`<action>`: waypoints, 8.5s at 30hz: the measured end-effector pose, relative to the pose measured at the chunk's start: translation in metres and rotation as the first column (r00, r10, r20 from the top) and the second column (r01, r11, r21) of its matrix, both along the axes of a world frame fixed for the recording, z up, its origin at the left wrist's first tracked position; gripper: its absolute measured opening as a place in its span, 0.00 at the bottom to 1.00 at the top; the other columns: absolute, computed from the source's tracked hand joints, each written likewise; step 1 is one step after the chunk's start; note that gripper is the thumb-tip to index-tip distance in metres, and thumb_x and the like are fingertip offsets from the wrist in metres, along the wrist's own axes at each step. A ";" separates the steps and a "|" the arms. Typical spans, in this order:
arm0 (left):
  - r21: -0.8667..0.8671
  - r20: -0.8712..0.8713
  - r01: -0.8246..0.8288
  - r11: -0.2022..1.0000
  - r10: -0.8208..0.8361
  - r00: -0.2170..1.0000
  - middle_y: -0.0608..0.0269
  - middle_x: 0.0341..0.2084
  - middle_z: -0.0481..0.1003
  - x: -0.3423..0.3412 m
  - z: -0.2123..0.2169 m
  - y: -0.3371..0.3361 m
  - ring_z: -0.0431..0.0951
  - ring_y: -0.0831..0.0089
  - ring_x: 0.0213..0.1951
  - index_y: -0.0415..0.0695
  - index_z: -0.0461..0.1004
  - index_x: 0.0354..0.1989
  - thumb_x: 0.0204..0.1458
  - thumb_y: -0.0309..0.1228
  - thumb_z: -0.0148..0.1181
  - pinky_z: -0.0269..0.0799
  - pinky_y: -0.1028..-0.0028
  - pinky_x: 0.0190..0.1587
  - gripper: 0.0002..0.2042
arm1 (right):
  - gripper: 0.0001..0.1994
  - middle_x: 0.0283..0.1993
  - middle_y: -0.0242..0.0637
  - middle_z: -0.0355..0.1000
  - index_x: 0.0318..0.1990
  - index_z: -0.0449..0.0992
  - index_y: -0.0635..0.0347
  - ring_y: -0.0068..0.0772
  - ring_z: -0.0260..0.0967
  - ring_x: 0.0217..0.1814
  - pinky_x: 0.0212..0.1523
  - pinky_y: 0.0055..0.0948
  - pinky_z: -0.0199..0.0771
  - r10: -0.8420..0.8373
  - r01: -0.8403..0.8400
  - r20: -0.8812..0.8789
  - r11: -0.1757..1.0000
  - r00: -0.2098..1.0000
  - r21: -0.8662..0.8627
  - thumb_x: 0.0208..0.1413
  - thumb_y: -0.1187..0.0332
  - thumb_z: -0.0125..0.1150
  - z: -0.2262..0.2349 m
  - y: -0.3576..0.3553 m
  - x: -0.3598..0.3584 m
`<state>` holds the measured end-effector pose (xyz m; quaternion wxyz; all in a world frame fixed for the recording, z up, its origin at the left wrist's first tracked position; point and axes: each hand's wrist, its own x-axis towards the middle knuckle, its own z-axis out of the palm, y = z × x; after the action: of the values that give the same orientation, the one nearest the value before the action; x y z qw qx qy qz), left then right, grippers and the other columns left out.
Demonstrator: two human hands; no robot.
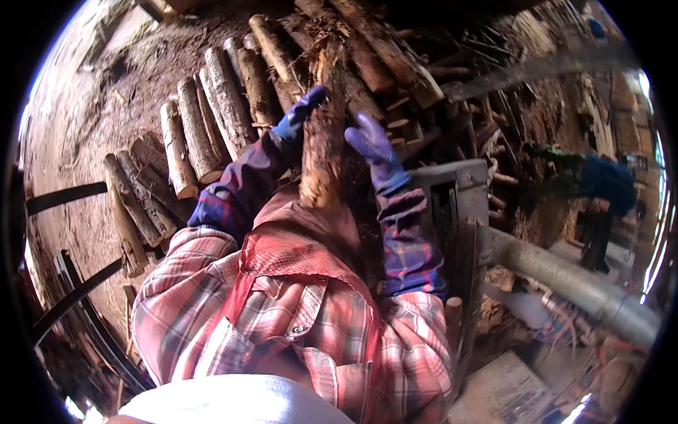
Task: The person picks up cut logs from a pile and places them onto a metal conveyor or splitter platform. The person wears blue gloves and a plaid shirt, repeatedly lifting and arranging the logs in a neat row.
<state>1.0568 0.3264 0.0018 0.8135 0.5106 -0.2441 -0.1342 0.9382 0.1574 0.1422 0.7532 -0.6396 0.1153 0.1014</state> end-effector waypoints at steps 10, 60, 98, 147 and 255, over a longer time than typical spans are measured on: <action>0.108 0.373 0.145 0.983 -0.176 0.911 0.56 0.56 0.58 -0.248 0.127 -0.134 0.60 0.69 0.57 0.36 0.51 0.60 0.43 0.28 0.69 0.57 0.71 0.59 0.38 | 0.26 0.50 0.42 0.70 0.54 0.67 0.68 0.31 0.69 0.49 0.54 0.30 0.72 -0.279 0.257 0.242 0.959 0.929 0.120 0.48 0.71 0.68 0.007 -0.128 -0.157; 0.762 -0.308 0.340 0.552 -0.153 0.939 0.45 0.51 0.71 -0.298 0.022 0.047 0.73 0.62 0.52 0.35 0.61 0.59 0.42 0.44 0.70 0.68 0.69 0.54 0.39 | 0.41 0.58 0.50 0.63 0.64 0.57 0.61 0.44 0.66 0.56 0.56 0.39 0.68 -0.425 0.284 0.072 0.461 0.902 -0.841 0.44 0.59 0.71 -0.029 -0.241 -0.494; -0.207 -0.056 -0.277 0.938 0.271 0.961 0.57 0.62 0.59 -0.131 0.017 0.073 0.61 0.69 0.62 0.43 0.48 0.68 0.63 0.35 0.46 0.54 0.67 0.65 0.27 | 0.35 0.53 0.35 0.69 0.63 0.60 0.61 0.32 0.66 0.54 0.55 0.28 0.66 0.263 -0.262 0.009 0.963 0.965 -0.063 0.49 0.59 0.68 -0.045 0.092 -0.192; 0.351 -0.553 -0.030 0.936 0.233 0.800 0.68 0.31 0.74 -0.302 -0.082 0.207 0.72 0.81 0.33 0.39 0.75 0.44 0.56 0.38 0.58 0.70 0.78 0.37 0.15 | 0.57 0.62 0.59 0.60 0.68 0.47 0.62 0.54 0.59 0.65 0.63 0.41 0.59 0.523 -0.393 -0.094 0.496 0.847 -0.775 0.35 0.40 0.71 -0.187 0.160 0.019; 0.087 0.186 -0.055 0.995 0.038 0.982 0.55 0.45 0.71 -0.283 0.000 0.004 0.70 0.66 0.49 0.36 0.65 0.54 0.59 0.54 0.44 0.65 0.68 0.53 0.30 | 0.25 0.50 0.27 0.70 0.57 0.68 0.58 0.19 0.64 0.53 0.56 0.26 0.64 0.059 -0.082 0.070 0.916 0.996 0.393 0.54 0.58 0.63 -0.030 0.023 -0.274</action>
<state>0.7742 0.3304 0.0015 0.7658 0.5634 -0.2999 -0.0784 0.6638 0.1802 0.1119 0.8658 -0.4805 0.0477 0.1314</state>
